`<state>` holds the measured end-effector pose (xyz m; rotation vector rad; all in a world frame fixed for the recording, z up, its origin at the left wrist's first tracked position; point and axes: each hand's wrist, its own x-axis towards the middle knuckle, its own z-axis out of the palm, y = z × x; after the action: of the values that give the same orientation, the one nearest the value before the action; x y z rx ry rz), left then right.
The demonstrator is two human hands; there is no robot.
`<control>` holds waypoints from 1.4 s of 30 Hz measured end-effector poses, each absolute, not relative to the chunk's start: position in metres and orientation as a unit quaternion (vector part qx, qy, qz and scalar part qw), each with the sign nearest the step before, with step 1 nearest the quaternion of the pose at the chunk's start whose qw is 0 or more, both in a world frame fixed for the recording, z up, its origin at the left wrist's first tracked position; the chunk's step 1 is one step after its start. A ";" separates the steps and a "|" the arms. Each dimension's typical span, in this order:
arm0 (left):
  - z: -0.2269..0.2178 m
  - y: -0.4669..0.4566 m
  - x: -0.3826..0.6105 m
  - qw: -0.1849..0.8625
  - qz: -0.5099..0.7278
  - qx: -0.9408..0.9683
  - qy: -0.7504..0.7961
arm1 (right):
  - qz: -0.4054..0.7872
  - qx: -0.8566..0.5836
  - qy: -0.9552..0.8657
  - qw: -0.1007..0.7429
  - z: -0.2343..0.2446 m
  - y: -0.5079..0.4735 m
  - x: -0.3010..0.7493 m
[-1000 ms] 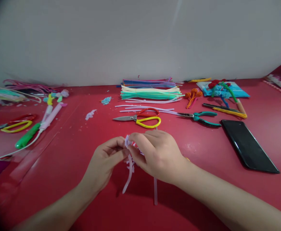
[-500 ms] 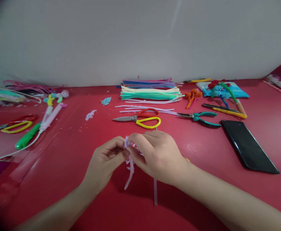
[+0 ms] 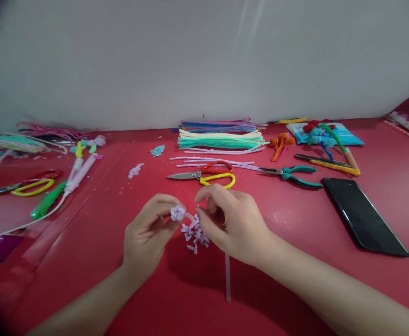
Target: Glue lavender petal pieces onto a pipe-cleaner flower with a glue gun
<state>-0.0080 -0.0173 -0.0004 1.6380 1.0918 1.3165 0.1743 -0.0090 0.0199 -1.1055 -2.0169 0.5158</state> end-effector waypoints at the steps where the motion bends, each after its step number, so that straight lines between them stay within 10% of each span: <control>1: 0.000 -0.018 -0.009 0.366 0.521 0.646 0.421 | 0.211 -0.428 -0.796 0.373 0.019 -0.008 0.174; 17: -0.008 -0.020 -0.012 0.310 0.528 0.707 0.353 | 0.277 -0.378 -0.835 0.289 0.018 -0.006 0.169; 42: -0.008 -0.017 -0.009 0.299 0.567 0.664 0.386 | 0.339 -0.502 -0.597 0.526 0.022 0.010 0.198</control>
<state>-0.0087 -0.0166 -0.0076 1.7626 1.0250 1.5049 0.1980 0.0098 0.0222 -1.2004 -1.4288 0.8102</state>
